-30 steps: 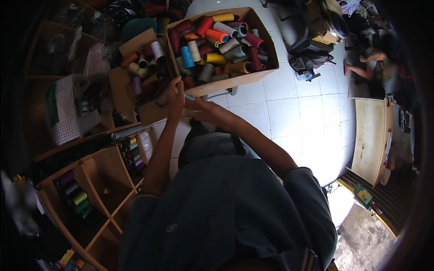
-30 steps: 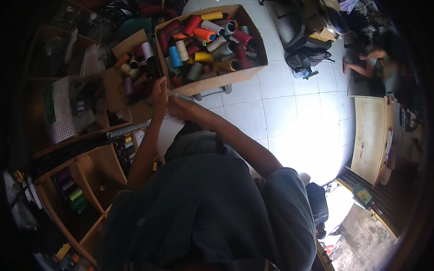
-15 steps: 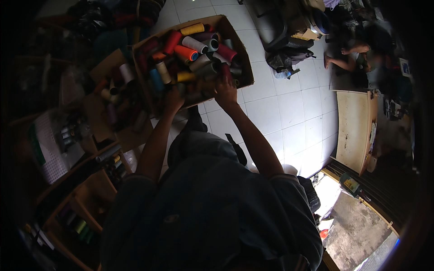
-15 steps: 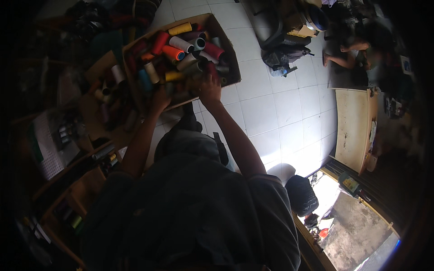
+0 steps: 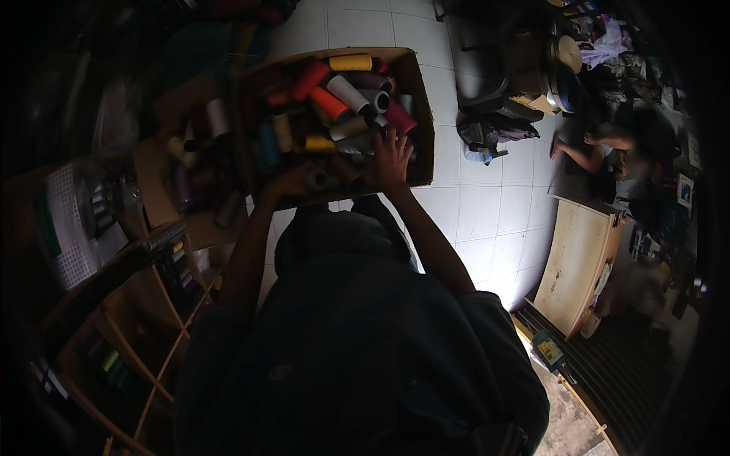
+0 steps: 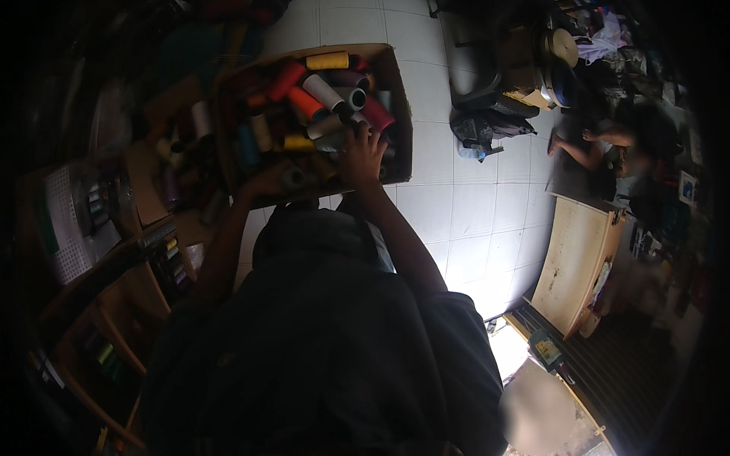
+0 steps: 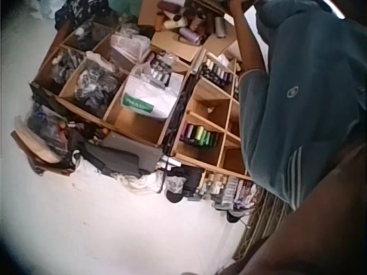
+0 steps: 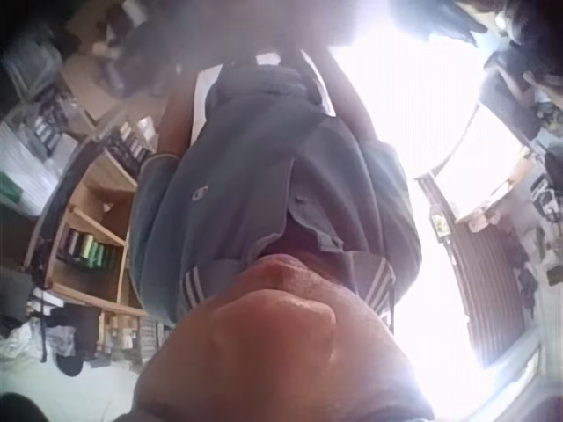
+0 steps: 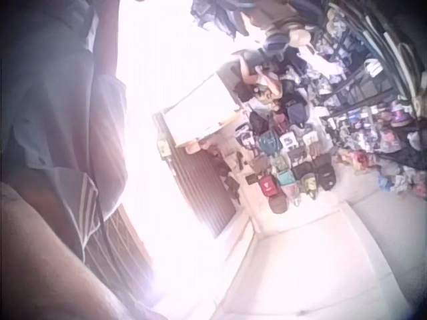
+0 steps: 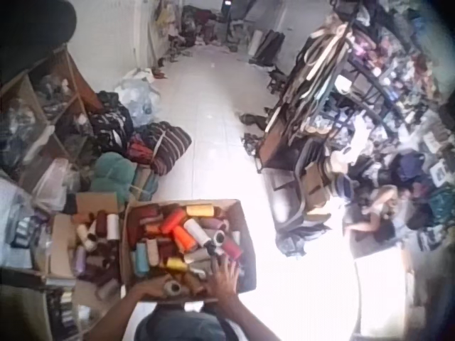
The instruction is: The person sorts through boxes of thread spools and places them into designated slots on a wooden shelving unit by color.
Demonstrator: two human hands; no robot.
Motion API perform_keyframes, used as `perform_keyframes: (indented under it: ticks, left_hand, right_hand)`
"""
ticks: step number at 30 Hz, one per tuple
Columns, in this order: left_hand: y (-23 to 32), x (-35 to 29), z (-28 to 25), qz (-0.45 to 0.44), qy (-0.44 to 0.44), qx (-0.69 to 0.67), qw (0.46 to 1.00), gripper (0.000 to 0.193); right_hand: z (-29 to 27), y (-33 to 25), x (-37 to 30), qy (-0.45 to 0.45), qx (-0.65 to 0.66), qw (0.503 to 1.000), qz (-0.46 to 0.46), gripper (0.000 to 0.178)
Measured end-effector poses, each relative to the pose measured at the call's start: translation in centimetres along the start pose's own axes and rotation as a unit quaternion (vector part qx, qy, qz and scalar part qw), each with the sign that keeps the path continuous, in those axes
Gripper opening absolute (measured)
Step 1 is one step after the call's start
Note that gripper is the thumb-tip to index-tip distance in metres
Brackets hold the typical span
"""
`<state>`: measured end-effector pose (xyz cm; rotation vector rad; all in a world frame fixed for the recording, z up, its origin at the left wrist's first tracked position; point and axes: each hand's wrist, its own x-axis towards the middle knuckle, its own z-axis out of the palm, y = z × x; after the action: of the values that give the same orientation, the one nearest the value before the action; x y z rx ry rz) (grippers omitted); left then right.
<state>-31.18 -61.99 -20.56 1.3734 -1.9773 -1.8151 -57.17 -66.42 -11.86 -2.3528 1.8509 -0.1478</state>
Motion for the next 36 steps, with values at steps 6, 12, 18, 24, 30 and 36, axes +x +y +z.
perform_keyframes:
  ticks: [6, 12, 18, 24, 30, 36]
  left_hand:
    - [-1.5, 2.8, 3.4, -0.004, 0.025, -0.125, 0.992, 0.100]
    - [0.7, 3.6, 2.6, -0.150, -0.037, -0.223, 0.962, 0.067]
    - [1.6, 4.2, 1.8, -0.176, 0.193, -0.188, 0.947, 0.045]
    - [4.6, 4.4, -0.4, -0.127, 0.499, 0.152, 0.844, 0.046]
    - [6.3, 4.8, -1.0, -0.179, 0.451, 0.293, 0.824, 0.060]
    - [6.5, 1.8, -0.4, -0.033, 0.505, 0.088, 0.858, 0.056]
  right_hand:
    - [1.1, 4.1, 2.1, -0.081, 0.074, 0.988, -0.107, 0.061]
    - [0.5, 7.3, 2.3, -0.094, 0.170, 0.967, -0.167, 0.063]
    - [-0.2, 7.3, 3.4, -0.114, 0.148, 0.960, -0.209, 0.061]
    - [0.1, 5.9, 3.5, -0.051, 0.093, 0.976, -0.192, 0.050]
    - [-1.1, 4.3, 5.0, -0.015, 0.048, 0.983, -0.177, 0.041]
    - [-1.9, 1.8, 6.7, -0.052, 0.026, 0.992, -0.108, 0.043]
